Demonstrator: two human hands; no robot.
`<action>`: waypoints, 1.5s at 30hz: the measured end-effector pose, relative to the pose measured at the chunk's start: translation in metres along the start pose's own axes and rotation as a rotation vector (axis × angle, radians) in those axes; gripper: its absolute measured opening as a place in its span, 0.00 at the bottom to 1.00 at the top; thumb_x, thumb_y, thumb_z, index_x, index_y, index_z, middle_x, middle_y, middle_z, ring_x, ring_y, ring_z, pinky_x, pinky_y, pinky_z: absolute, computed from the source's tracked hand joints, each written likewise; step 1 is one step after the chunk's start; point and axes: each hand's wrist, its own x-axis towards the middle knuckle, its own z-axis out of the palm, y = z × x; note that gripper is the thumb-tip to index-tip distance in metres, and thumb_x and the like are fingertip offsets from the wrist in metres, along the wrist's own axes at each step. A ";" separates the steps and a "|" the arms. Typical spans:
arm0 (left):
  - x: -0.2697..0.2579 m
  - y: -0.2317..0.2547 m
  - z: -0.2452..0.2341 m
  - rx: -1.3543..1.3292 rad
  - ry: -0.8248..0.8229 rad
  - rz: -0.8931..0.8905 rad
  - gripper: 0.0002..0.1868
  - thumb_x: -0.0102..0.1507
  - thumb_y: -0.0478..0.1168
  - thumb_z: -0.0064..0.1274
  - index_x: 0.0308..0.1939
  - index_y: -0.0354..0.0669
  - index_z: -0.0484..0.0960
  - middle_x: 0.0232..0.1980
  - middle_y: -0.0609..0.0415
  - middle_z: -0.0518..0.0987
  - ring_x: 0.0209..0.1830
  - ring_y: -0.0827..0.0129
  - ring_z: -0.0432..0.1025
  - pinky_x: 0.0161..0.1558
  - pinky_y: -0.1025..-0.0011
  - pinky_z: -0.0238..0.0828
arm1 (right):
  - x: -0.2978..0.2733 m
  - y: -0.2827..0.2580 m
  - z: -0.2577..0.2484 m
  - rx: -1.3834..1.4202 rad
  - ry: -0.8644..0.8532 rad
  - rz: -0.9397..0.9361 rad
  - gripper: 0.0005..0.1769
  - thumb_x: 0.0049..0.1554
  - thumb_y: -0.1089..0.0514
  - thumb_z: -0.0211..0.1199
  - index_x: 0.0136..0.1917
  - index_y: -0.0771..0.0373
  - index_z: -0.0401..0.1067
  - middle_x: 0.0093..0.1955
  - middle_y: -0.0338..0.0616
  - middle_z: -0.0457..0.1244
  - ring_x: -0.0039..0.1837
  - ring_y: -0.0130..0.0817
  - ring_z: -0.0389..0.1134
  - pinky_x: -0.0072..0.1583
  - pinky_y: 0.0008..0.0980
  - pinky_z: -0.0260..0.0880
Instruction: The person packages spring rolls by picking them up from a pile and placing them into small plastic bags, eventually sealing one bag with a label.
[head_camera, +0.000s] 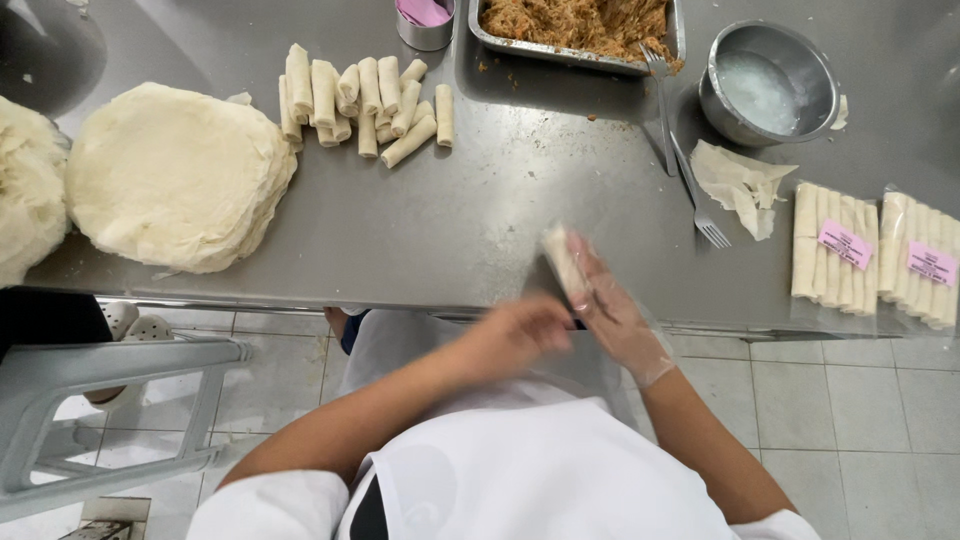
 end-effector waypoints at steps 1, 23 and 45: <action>0.007 -0.002 -0.020 0.001 0.001 -0.001 0.10 0.63 0.33 0.51 0.48 0.39 0.77 0.38 0.50 0.78 0.39 0.63 0.75 0.42 0.67 0.71 | 0.000 0.004 0.001 0.002 -0.001 0.000 0.34 0.62 0.51 0.45 0.78 0.56 0.41 0.82 0.47 0.36 0.82 0.49 0.30 0.76 0.57 0.25; 0.068 0.029 -0.048 0.932 -0.141 0.014 0.26 0.63 0.27 0.40 0.65 0.47 0.72 0.31 0.47 0.74 0.27 0.59 0.71 0.30 0.64 0.71 | -0.015 0.027 -0.013 -0.944 0.165 -0.148 0.18 0.59 0.49 0.53 0.62 0.42 0.73 0.78 0.51 0.49 0.79 0.58 0.45 0.70 0.50 0.53; 0.073 0.025 -0.070 1.341 -0.180 -0.041 0.14 0.62 0.50 0.49 0.47 0.57 0.84 0.46 0.48 0.77 0.44 0.57 0.71 0.46 0.57 0.69 | -0.062 0.035 0.009 -0.823 0.170 -0.351 0.18 0.60 0.59 0.49 0.60 0.57 0.73 0.63 0.47 0.60 0.66 0.47 0.61 0.67 0.47 0.60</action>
